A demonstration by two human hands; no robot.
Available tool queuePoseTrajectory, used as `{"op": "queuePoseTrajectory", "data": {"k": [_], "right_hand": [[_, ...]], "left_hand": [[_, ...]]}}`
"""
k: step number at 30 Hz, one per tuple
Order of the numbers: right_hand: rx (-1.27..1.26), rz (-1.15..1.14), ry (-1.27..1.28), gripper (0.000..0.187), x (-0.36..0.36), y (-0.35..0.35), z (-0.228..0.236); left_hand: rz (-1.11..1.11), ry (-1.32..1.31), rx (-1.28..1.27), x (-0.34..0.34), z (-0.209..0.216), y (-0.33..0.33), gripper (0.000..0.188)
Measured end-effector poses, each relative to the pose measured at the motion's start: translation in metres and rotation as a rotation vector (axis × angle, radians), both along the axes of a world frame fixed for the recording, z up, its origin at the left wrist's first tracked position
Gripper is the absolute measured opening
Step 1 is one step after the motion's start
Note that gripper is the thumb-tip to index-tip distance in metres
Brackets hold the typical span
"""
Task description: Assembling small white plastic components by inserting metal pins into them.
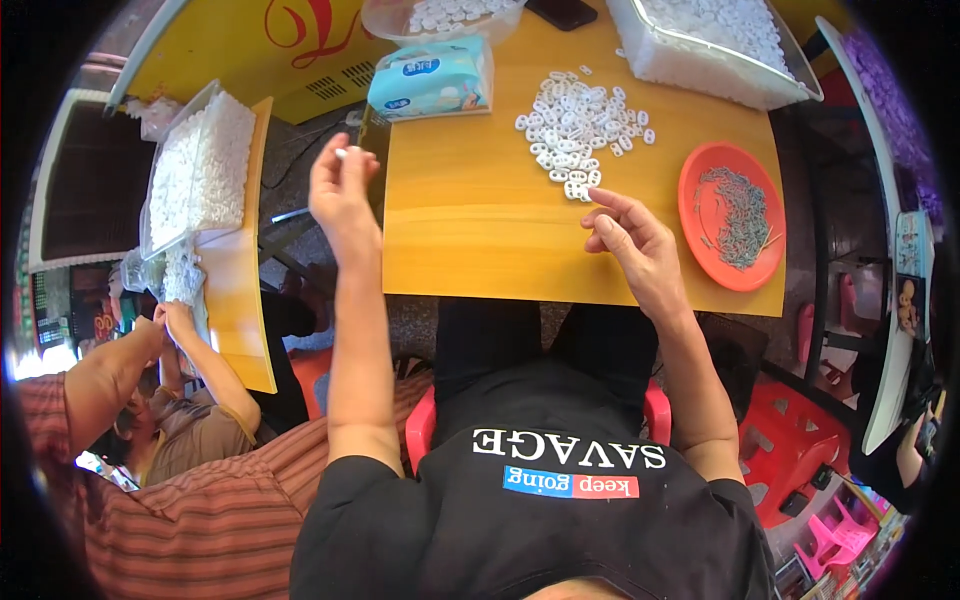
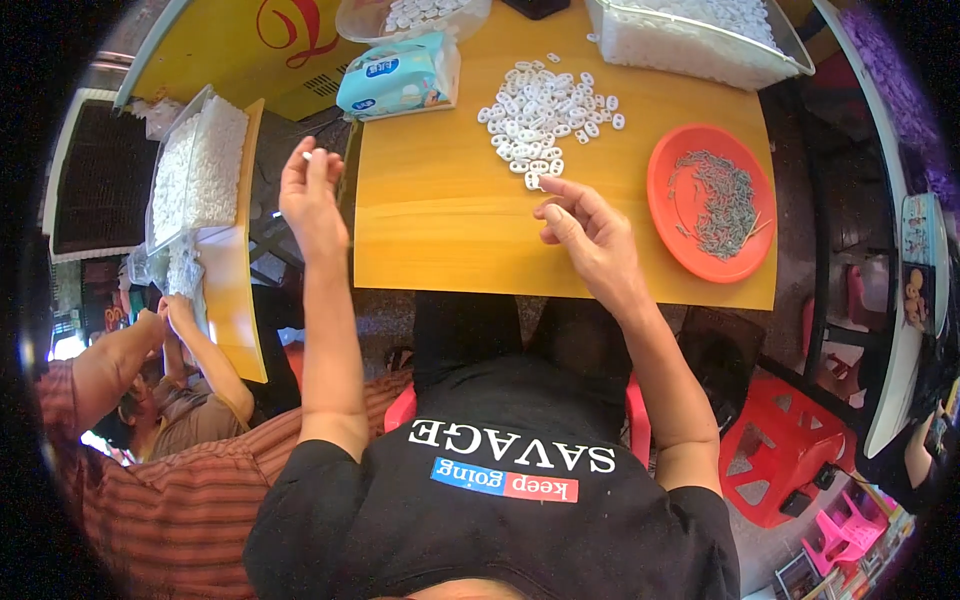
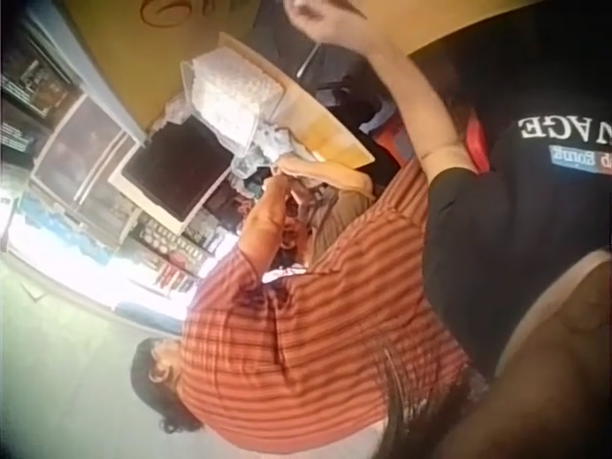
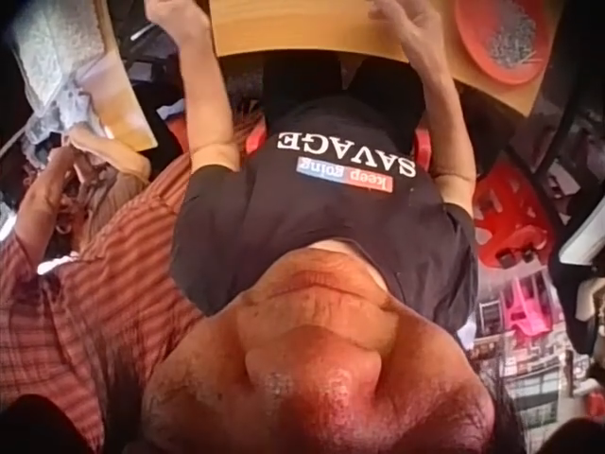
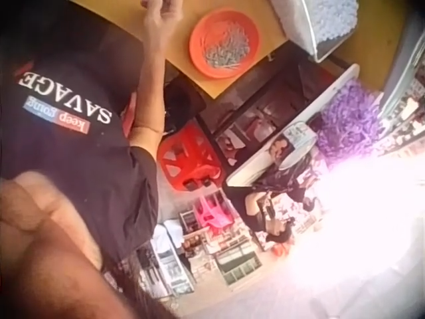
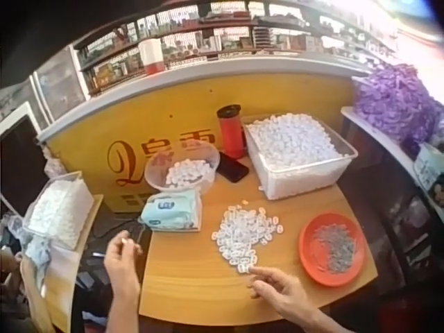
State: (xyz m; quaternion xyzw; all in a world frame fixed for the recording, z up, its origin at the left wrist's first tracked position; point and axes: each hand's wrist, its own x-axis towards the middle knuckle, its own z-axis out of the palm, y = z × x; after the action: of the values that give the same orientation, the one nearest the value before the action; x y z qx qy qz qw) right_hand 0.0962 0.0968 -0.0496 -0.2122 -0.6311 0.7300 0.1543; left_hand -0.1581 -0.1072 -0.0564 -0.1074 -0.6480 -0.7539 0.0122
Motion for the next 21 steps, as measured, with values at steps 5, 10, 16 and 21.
{"op": "queuePoseTrajectory", "data": {"k": [5,10,16,21], "right_hand": [[0.185,-0.142,-0.067,0.024,-0.006,0.012,-0.018],[0.545,-0.182,-0.078,0.015,-0.014,0.016,-0.017],[0.703,-0.188,-0.068,0.013,-0.007,0.024,-0.025],[0.697,-0.157,-0.009,0.013,-0.015,0.014,-0.024]], "left_hand": [[0.026,0.078,-0.361,-0.045,-0.037,-0.016,0.061],[-0.023,0.170,-0.394,-0.002,-0.022,-0.001,0.051],[-0.010,-0.091,-0.070,-0.059,-0.063,-0.044,0.027],[0.123,-0.002,-0.967,-0.136,-0.197,-0.162,0.028]]}}
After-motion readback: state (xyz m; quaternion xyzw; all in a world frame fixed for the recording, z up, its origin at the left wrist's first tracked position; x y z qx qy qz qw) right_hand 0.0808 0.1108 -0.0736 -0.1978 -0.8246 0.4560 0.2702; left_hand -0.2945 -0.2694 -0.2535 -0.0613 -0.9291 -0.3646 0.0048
